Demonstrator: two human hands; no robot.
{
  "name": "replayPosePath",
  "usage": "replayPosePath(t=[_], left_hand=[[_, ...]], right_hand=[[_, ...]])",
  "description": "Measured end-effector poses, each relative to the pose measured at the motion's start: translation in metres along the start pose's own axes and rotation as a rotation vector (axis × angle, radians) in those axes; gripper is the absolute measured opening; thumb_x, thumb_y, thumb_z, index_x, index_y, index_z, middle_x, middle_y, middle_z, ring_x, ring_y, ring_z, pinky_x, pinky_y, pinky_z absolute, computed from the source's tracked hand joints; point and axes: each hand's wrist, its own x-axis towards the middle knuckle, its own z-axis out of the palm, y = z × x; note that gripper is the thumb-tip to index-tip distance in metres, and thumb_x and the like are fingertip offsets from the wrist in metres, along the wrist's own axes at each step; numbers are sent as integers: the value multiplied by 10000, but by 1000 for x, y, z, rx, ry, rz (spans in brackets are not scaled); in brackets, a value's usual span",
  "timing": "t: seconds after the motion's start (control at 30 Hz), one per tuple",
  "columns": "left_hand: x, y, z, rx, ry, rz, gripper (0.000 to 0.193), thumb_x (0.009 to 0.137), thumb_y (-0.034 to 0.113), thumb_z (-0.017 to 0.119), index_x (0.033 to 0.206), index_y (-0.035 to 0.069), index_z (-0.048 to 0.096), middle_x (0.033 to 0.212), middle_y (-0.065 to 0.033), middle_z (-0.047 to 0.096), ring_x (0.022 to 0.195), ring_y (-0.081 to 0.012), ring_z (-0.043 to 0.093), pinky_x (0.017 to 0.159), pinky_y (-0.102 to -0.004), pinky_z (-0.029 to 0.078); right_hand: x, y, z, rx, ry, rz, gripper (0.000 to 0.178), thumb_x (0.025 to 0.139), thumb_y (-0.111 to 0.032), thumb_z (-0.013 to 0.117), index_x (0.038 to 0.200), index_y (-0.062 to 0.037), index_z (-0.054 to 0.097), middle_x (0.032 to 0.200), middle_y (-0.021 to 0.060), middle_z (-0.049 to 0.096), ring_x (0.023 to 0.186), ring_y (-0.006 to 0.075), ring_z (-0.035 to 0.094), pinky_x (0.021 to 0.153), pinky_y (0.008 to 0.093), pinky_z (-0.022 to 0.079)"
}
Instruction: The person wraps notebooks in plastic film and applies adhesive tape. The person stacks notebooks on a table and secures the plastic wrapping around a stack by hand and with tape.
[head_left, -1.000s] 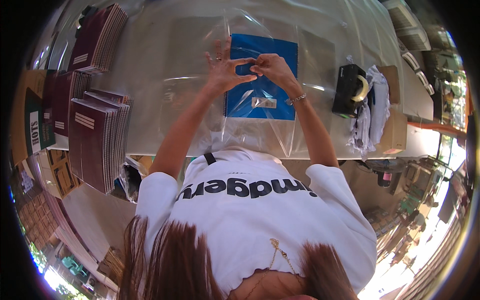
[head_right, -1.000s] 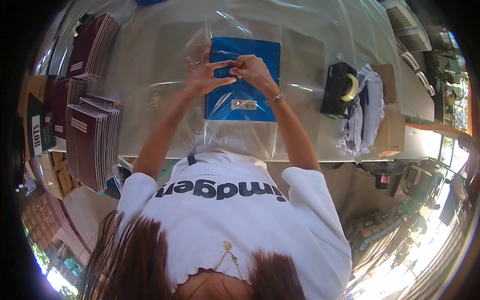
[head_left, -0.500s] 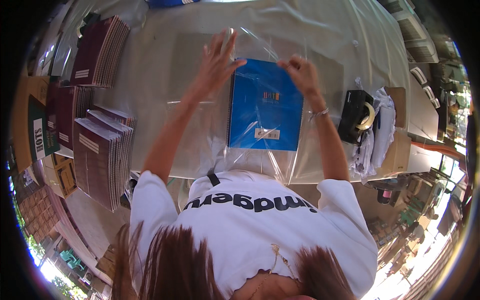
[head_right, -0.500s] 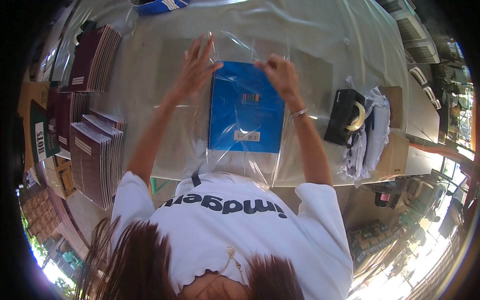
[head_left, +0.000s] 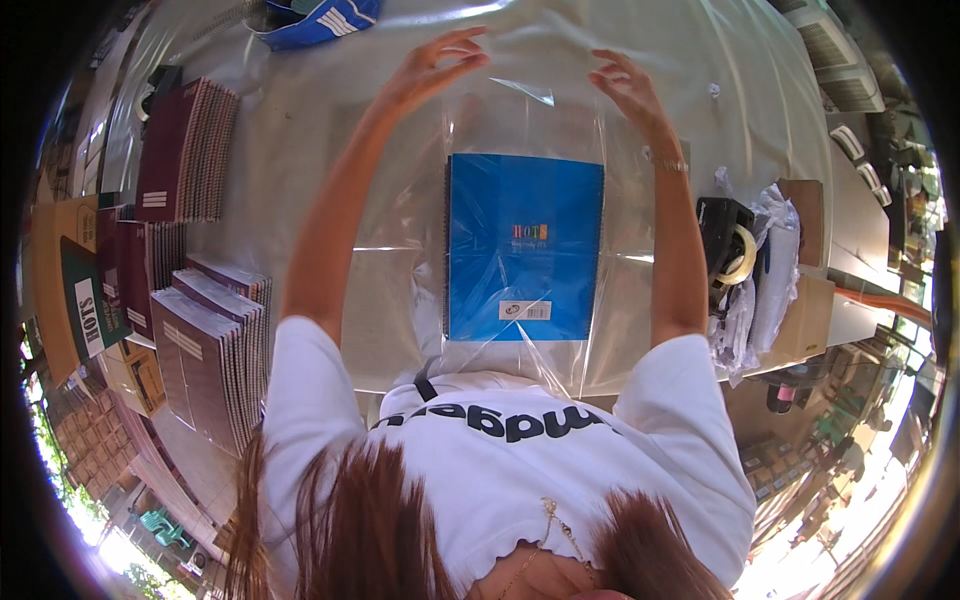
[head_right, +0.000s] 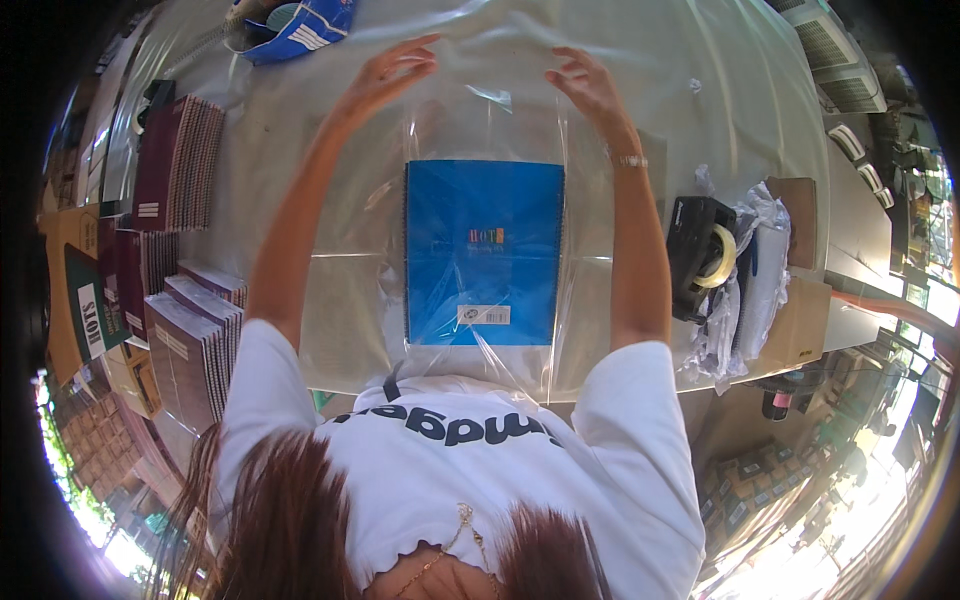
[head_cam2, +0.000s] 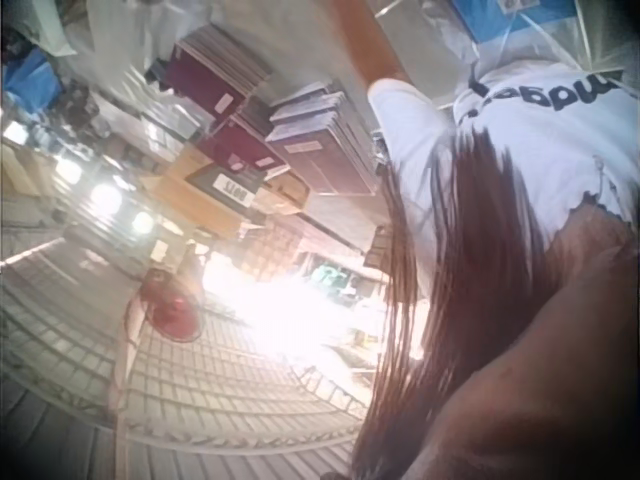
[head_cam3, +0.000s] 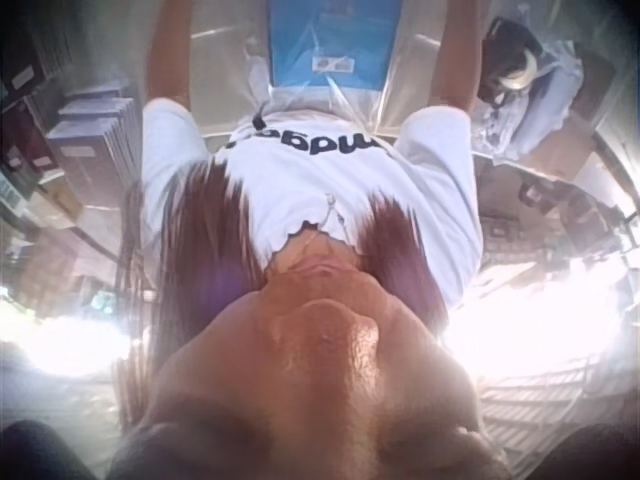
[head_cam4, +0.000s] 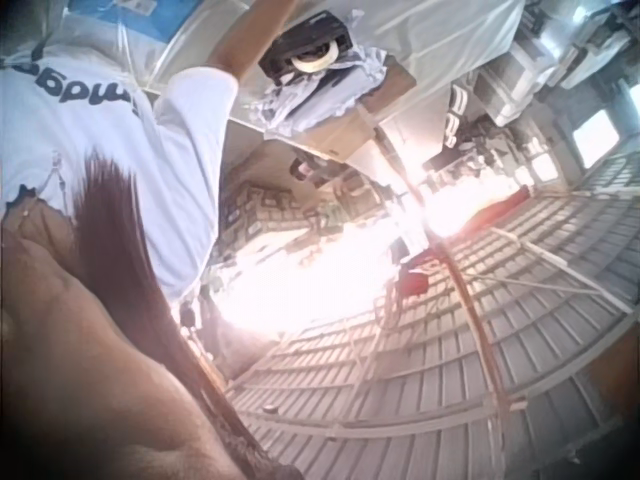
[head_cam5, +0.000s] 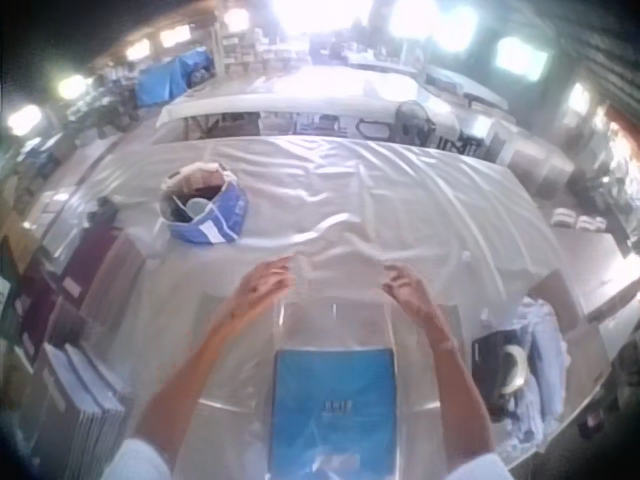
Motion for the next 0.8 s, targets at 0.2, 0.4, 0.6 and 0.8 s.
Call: replayPosePath(t=[0.2, 0.4, 0.6, 0.8], left_hand=[[-111, 11, 39, -193, 367, -214, 628, 846, 469, 608, 1358, 162, 416, 1279, -129, 428, 1248, -246, 408, 1027, -409, 336], [-132, 8, 91, -198, 397, -149, 862, 738, 501, 714, 1417, 174, 296, 1315, -146, 408, 1254, -264, 377, 1041, -410, 324], [-122, 15, 84, -328, 256, -193, 828, 707, 393, 776, 1385, 159, 362, 1199, -116, 551, 1129, -242, 507, 988, -373, 392], [-115, 1, 65, -358, 45, -311, 526, 767, 274, 749, 1225, 115, 545, 1081, -29, 618, 1006, -133, 559, 894, -261, 432]], right_hand=[[-122, 10, 36, 81, 374, 93, 718, 781, -424, 704, 1358, -146, 381, 1248, 139, 453, 1089, 234, 475, 937, 371, 410], [-145, -2, 73, 248, 286, 59, 882, 734, -450, 737, 1416, -152, 263, 1347, 151, 382, 1270, 280, 377, 1033, 409, 345], [-137, -25, 65, 131, 151, 119, 867, 730, -366, 763, 1408, -136, 275, 1129, 125, 590, 1089, 252, 551, 938, 373, 434], [-128, -4, 61, 249, 98, 145, 693, 743, -305, 767, 1319, -127, 426, 1003, 76, 650, 967, 182, 591, 848, 313, 463]])
